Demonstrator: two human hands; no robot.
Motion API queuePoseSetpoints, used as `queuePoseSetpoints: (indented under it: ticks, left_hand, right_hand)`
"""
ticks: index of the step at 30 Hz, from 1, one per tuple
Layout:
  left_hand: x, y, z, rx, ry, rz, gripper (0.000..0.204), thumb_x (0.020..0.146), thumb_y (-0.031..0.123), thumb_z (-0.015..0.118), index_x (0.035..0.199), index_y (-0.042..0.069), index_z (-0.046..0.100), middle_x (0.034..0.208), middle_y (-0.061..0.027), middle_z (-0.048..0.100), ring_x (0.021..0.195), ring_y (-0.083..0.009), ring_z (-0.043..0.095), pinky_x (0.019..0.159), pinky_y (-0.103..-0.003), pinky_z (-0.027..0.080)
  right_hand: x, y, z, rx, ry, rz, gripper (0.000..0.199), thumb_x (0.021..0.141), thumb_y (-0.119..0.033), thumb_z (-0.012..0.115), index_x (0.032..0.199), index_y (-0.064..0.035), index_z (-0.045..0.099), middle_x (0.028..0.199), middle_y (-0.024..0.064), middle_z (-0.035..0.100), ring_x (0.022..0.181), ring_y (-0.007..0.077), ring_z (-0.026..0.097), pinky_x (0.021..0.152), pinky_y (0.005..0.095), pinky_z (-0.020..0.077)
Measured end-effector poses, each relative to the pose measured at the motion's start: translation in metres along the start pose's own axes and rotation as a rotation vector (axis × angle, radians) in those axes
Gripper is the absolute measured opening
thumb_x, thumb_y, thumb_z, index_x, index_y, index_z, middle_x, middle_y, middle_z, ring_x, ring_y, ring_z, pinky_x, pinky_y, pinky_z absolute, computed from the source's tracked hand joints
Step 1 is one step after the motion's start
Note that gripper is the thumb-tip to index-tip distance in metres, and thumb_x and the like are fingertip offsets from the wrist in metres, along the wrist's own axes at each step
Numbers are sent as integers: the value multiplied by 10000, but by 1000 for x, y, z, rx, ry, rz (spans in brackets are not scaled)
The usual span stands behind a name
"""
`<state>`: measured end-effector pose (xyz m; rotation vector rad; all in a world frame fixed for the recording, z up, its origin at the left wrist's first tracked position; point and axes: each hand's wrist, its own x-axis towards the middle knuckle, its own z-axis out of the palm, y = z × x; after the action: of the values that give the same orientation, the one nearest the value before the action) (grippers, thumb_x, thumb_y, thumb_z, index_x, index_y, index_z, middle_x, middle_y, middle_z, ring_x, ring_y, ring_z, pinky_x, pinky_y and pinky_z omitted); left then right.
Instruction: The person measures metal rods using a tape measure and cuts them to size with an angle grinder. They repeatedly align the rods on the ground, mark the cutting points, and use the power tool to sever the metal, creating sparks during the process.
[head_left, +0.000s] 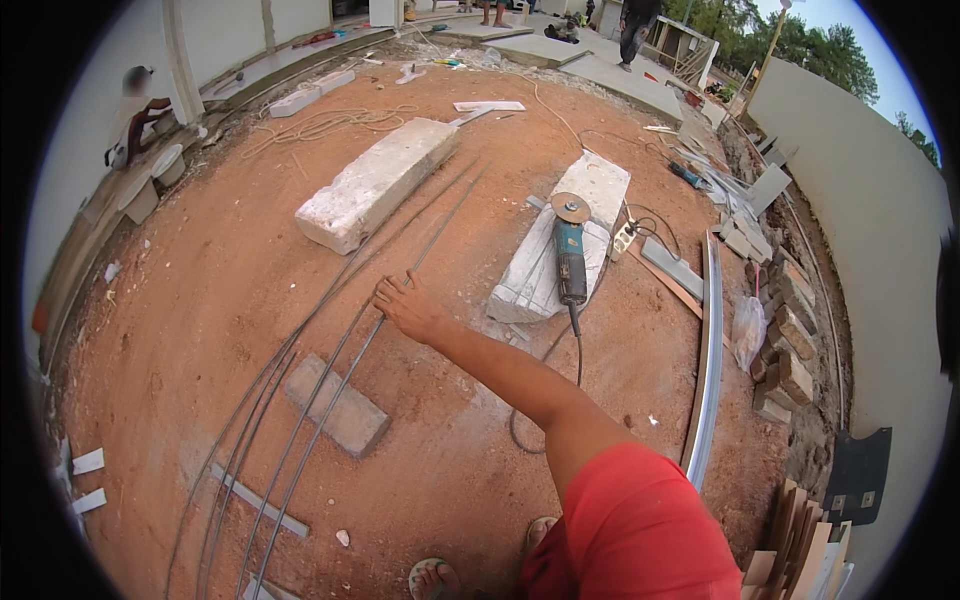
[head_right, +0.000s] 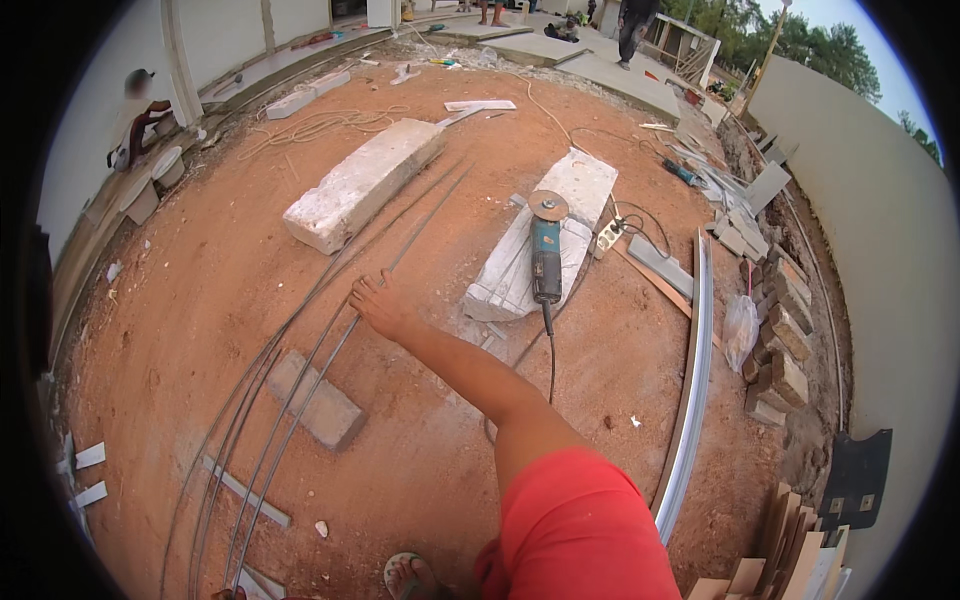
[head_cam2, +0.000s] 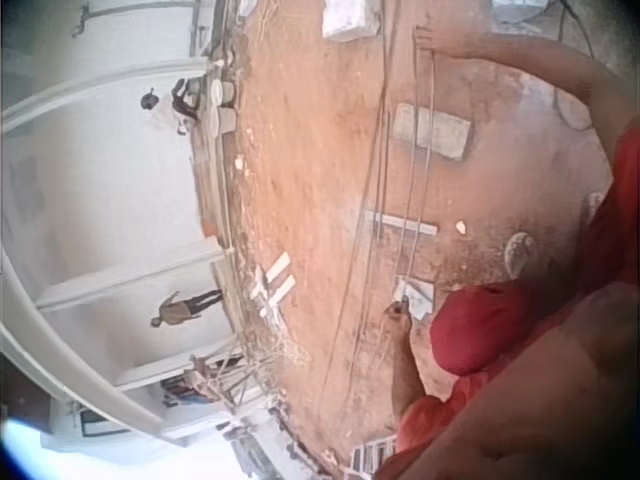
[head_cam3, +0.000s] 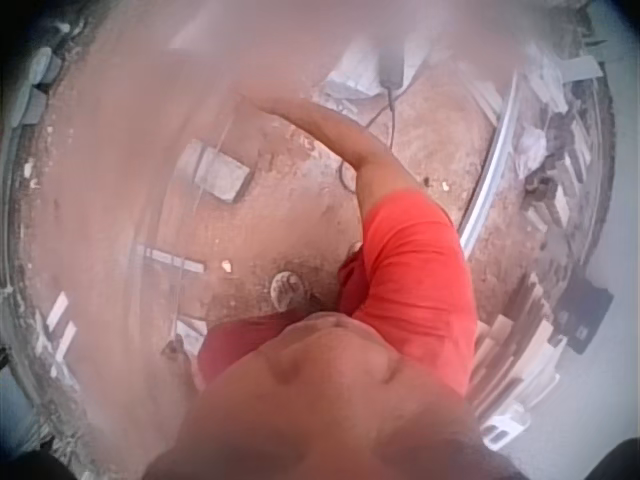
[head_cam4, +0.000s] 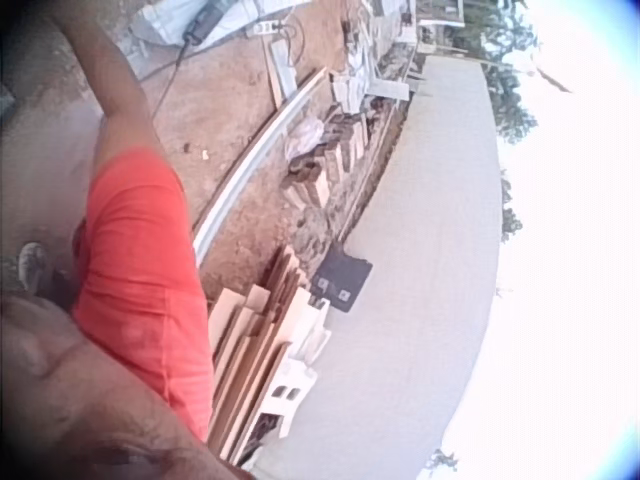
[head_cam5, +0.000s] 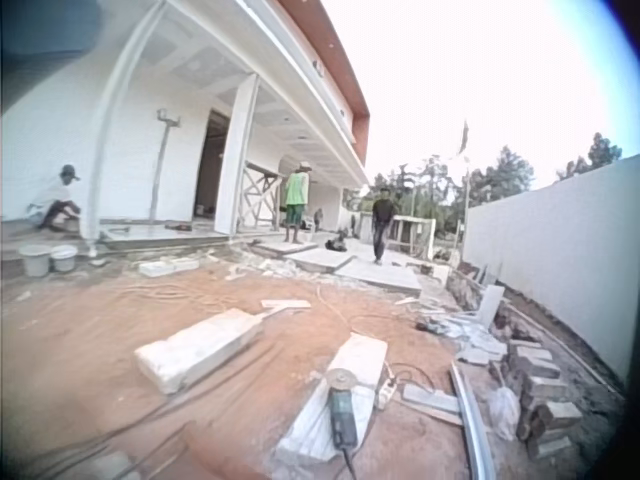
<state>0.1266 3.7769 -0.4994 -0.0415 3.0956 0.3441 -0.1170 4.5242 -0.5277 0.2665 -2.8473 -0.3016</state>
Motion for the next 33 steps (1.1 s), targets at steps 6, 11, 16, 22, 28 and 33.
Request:
queuePoseSetpoints:
  ticks: [6, 11, 16, 22, 28, 33]
  left_hand:
    - [-49, 4, -36, 21, -173, -66, 379, 1019, 367, 652, 821, 46, 689, 705, -48, 641, 649, -203, 593, 579, -419, 437]
    - [-79, -93, -8, -298, -47, -292, 263, 1003, 75, 617, 915, 70, 369, 795, -44, 382, 693, -152, 369, 653, -345, 377]
    - [-77, -171, -25, 11, 244, -274, 78, 948, 12, 635, 923, -57, 608, 835, -196, 594, 761, -345, 595, 742, -447, 505]
    - [-63, -180, -29, -237, 1031, -1521, 544, 980, 232, 667, 1458, 28, 505, 1617, -223, 349, 1344, -394, 535, 963, -514, 532]
    - [42, 18, 18, -2021, 943, -786, 686, 1125, 488, 229, 1513, -75, 277, 1471, -315, 456, 1288, -456, 566, 1036, -555, 559]
    - [21, -61, 56, -1925, 1028, -1035, 308, 1115, 221, 313, 1196, -31, 471, 1002, -188, 635, 915, -333, 676, 810, -463, 626]
  right_hand:
    - [2, 18, 2, 140, 327, -108, 231, 978, -267, 638, 1146, -117, 687, 1128, 67, 679, 1237, 259, 599, 1047, 488, 435]
    - [24, -32, -52, 357, 80, -300, 284, 949, -336, 682, 1079, -83, 692, 934, 95, 690, 917, 300, 716, 795, 434, 549]
    - [34, -118, -112, 527, 10, -638, 339, 926, -389, 714, 1027, -65, 700, 915, 89, 685, 832, 308, 723, 682, 439, 562]
    - [38, -270, -155, 676, 94, -753, 277, 938, -339, 725, 934, -65, 687, 885, 80, 655, 722, 293, 684, 615, 433, 525]
    - [30, -360, -155, 684, 21, -765, 254, 948, -298, 718, 951, -46, 688, 897, 118, 664, 708, 328, 683, 623, 428, 548]
    - [2, -413, -135, 661, 24, -860, 187, 920, -175, 707, 1047, -37, 695, 1029, 131, 672, 890, 295, 727, 684, 424, 591]
